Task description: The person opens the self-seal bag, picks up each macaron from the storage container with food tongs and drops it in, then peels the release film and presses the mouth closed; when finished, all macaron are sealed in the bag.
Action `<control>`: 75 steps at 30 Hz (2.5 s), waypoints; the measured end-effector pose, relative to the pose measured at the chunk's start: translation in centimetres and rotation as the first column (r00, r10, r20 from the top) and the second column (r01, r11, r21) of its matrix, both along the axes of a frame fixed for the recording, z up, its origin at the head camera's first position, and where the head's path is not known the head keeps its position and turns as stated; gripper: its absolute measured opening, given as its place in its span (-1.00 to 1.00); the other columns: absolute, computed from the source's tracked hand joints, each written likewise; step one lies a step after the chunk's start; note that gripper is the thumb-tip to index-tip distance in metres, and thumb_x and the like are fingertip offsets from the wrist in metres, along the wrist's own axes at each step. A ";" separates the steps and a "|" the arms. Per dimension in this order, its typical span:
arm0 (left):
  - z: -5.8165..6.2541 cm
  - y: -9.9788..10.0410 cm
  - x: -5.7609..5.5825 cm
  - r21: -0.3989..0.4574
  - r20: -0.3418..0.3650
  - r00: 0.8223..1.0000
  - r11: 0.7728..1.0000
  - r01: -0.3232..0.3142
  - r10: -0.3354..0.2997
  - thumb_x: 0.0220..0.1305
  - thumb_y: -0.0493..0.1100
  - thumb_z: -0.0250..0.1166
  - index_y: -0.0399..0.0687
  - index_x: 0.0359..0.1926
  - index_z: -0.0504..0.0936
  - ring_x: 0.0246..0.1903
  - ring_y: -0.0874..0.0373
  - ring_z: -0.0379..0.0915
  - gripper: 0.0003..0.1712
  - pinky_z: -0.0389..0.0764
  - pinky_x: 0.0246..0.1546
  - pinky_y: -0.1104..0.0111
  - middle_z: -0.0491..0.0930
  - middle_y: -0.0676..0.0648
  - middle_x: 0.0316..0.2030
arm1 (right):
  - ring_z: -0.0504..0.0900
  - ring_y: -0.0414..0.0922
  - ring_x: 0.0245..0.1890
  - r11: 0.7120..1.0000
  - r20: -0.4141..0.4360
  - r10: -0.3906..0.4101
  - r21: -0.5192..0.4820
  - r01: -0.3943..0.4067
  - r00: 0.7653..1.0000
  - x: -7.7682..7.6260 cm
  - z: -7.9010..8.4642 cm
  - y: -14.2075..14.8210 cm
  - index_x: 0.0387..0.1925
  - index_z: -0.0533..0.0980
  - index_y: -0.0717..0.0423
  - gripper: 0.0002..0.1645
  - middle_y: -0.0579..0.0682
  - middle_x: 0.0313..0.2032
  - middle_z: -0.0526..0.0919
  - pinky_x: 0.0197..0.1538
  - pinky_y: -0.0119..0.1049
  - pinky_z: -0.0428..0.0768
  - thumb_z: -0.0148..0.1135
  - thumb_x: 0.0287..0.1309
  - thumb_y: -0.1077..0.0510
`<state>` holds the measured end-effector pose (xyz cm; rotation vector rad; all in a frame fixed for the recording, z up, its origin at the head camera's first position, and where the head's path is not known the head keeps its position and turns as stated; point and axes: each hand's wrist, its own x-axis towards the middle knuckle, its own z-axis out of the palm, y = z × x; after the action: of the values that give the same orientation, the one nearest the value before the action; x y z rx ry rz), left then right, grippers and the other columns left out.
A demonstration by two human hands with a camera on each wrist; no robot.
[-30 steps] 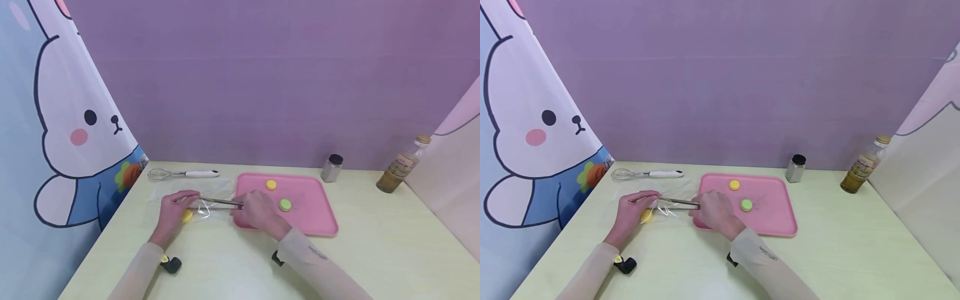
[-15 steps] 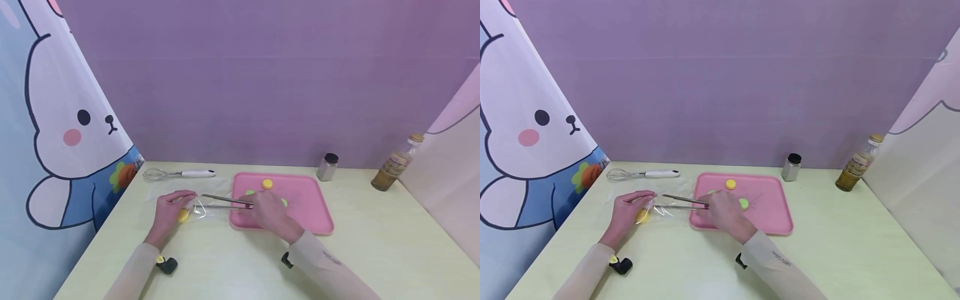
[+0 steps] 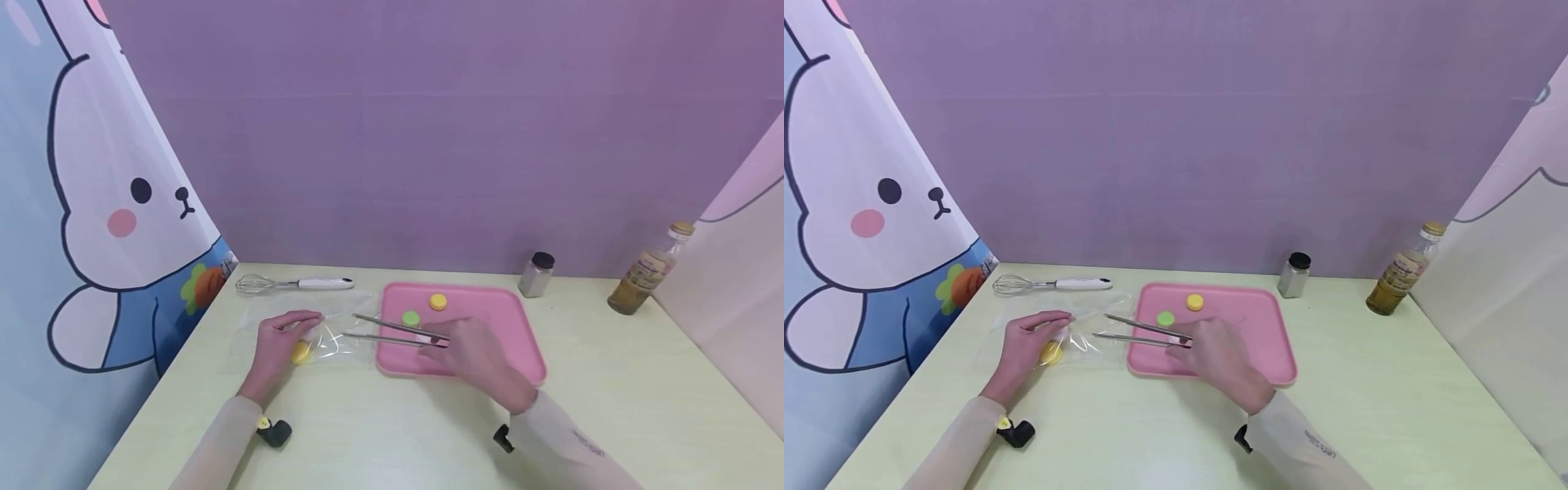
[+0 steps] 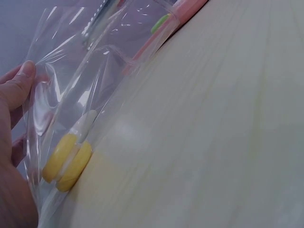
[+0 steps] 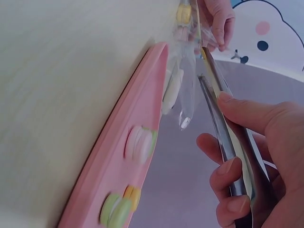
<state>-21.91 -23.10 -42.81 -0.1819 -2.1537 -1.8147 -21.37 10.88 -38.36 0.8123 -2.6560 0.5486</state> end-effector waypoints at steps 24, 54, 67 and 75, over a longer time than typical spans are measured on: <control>-2.7 -0.9 -1.6 -0.010 -0.029 0.999 1.000 -0.017 0.017 0.22 -0.13 0.49 -0.16 -0.20 0.81 0.00 0.23 0.63 -0.80 0.50 0.12 0.51 0.77 -0.10 -0.15 | 0.40 -0.35 -0.53 0.989 0.028 -0.134 -0.061 0.135 0.991 3.7 -1.3 7.6 -0.17 0.79 -0.17 -0.58 -0.26 -0.40 0.76 -0.49 -0.40 0.41 0.69 -0.18 -0.04; -2.5 -0.9 -1.6 -0.024 -0.026 0.999 0.999 -0.026 0.026 0.22 -0.16 0.49 -0.15 -0.19 0.82 0.00 0.24 0.62 -0.82 0.53 0.07 0.53 0.77 -0.09 -0.14 | -0.02 -0.47 -0.71 0.947 -0.060 -0.300 -0.140 0.289 0.952 7.6 -1.6 15.4 -0.22 0.80 0.00 -0.60 -0.47 -0.72 0.56 -0.72 -0.47 0.08 0.68 -0.19 0.00; -2.4 -0.8 -1.4 -0.026 -0.012 1.000 0.999 -0.024 0.023 0.23 -0.15 0.49 -0.20 -0.17 0.80 0.01 0.23 0.62 -0.77 0.52 0.08 0.52 0.76 -0.08 -0.13 | -0.01 -0.37 -0.72 0.934 -0.033 -0.352 -0.068 0.349 0.935 6.0 -1.9 15.2 -0.19 0.80 -0.05 -0.59 -0.46 -0.90 0.06 -0.70 -0.38 0.06 0.64 -0.13 -0.09; -2.4 -0.9 -1.5 -0.038 -0.002 1.000 0.999 -0.021 0.021 0.24 -0.12 0.48 -0.20 -0.16 0.80 0.03 0.23 0.61 -0.76 0.50 0.10 0.53 0.76 -0.07 -0.12 | -0.01 -0.36 -0.74 0.934 0.032 -0.351 -0.057 0.352 0.936 5.2 -2.2 14.9 -0.16 0.79 0.02 -0.55 -0.41 -0.85 0.00 -0.72 -0.39 0.10 0.62 -0.08 -0.11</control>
<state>-23.44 -24.02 -45.25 -0.1681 -2.1818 -1.7628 -16.19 25.81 -40.57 0.2994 -2.6995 0.5420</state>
